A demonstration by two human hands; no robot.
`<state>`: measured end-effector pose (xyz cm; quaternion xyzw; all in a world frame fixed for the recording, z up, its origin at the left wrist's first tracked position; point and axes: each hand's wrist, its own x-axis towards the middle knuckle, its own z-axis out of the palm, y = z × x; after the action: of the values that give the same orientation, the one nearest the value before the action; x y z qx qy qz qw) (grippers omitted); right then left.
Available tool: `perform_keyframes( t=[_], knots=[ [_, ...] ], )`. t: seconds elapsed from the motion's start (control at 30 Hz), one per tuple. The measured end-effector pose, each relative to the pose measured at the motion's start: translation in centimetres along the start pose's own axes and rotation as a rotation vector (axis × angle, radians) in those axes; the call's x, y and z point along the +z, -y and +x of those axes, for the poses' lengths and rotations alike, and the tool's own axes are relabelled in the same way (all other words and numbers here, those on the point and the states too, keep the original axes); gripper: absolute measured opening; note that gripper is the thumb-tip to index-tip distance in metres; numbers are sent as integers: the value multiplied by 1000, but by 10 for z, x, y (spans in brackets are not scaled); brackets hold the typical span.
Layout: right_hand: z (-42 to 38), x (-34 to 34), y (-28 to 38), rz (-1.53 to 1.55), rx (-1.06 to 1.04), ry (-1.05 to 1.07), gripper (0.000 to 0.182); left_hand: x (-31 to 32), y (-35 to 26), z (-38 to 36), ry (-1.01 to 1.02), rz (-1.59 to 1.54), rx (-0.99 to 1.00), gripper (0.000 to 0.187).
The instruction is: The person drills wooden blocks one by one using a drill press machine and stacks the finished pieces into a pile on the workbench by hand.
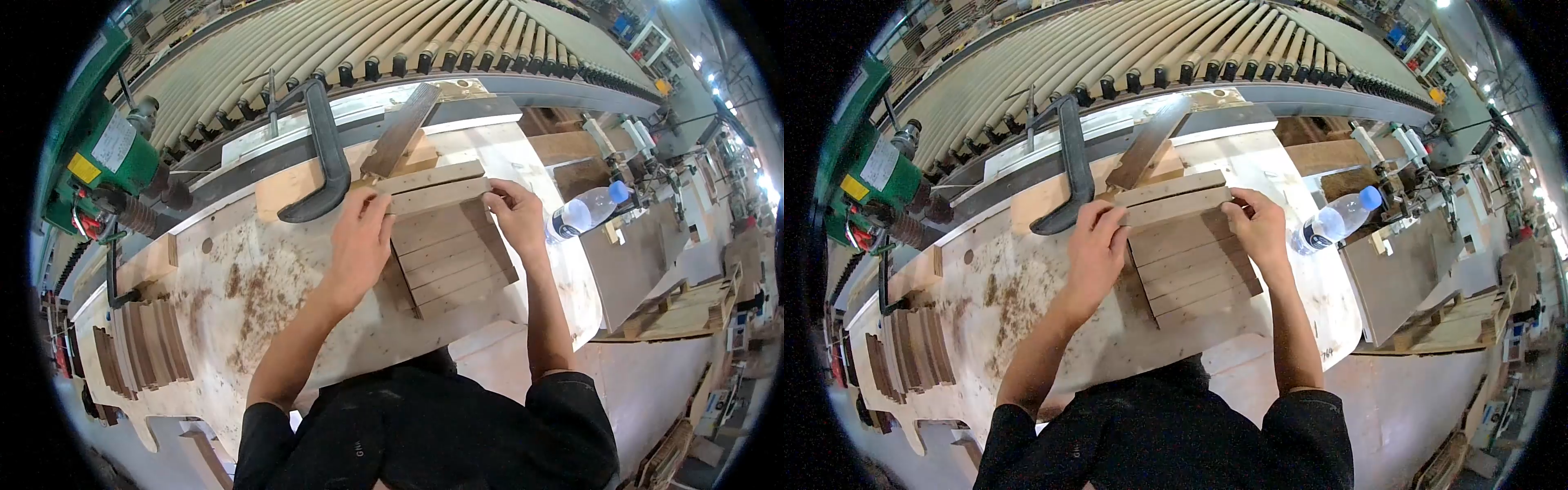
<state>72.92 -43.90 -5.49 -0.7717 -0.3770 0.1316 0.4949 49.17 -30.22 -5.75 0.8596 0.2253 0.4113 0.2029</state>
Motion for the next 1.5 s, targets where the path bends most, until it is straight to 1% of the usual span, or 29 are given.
perform_keyframes(
  t=[0.1,0.2,0.3,0.4,0.5,0.6,0.7,0.8,0.83,0.87,0.9,0.93,0.97,1.0,1.07,1.1,1.13,1.17,1.2,1.27,1.3,1.37,1.43,1.5],
  knots=[
    [4,0,-2,-128,-45,-3,31,3,-8,-5,-112,88,-120,32],
    [5,-2,-1,-124,-114,5,31,7,-4,-14,-81,158,-206,28],
    [10,-2,-10,-72,-99,39,31,8,-3,-15,-23,258,-181,22],
    [14,0,-17,-9,-114,17,31,8,-5,-10,-17,284,-168,17],
    [17,3,-25,17,-117,13,29,7,-7,-8,-1,314,-180,16],
    [17,2,-23,15,-99,18,29,9,-5,-8,2,337,-158,17],
    [16,3,-22,68,-61,36,28,6,-7,-7,60,411,-115,17],
    [18,0,-23,-21,-112,46,28,7,-8,-8,50,457,-105,19],
    [19,-1,-27,-33,-100,56,30,8,-7,-11,75,441,-105,20],
    [16,-4,-12,-91,-83,63,34,9,-1,-16,87,449,-121,22],
    [17,-6,-14,-32,16,78,37,14,10,-27,134,473,-73,26],
    [20,-15,-28,-47,-20,79,39,-5,-10,-19,137,414,-245,25],
    [28,-19,-41,-120,-75,44,41,-12,-6,-21,89,395,-255,25],
    [39,-33,-68,-52,-84,59,42,-21,0,-27,46,364,-257,24],
    [37,-51,-44,-111,-61,43,41,-55,20,-43,0,400,-375,24],
    [43,-67,-53,-139,-66,51,41,-69,27,-50,-15,392,-414,24],
    [54,-78,-57,-173,-68,46,40,-92,34,-58,-57,500,-409,24],
    [54,-74,-42,-121,-140,24,38,-121,40,-69,-94,602,-401,24],
    [50,-64,-20,-70,-213,6,37,-153,57,-95,-152,736,-466,25],
    [62,-72,-1,-135,-242,82,38,-204,79,-130,-262,968,-526,27],
    [66,-64,13,-125,-252,87,38,-235,80,-137,-155,1118,-879,27],
    [68,-43,46,-140,-284,117,39,-295,94,-164,-379,1405,-765,29],
    [76,-22,80,-192,-344,171,39,-340,99,-182,-423,1312,-906,30],
    [83,8,104,-151,-476,257,40,-373,107,-199,-363,1396,-939,28]
  ],
)
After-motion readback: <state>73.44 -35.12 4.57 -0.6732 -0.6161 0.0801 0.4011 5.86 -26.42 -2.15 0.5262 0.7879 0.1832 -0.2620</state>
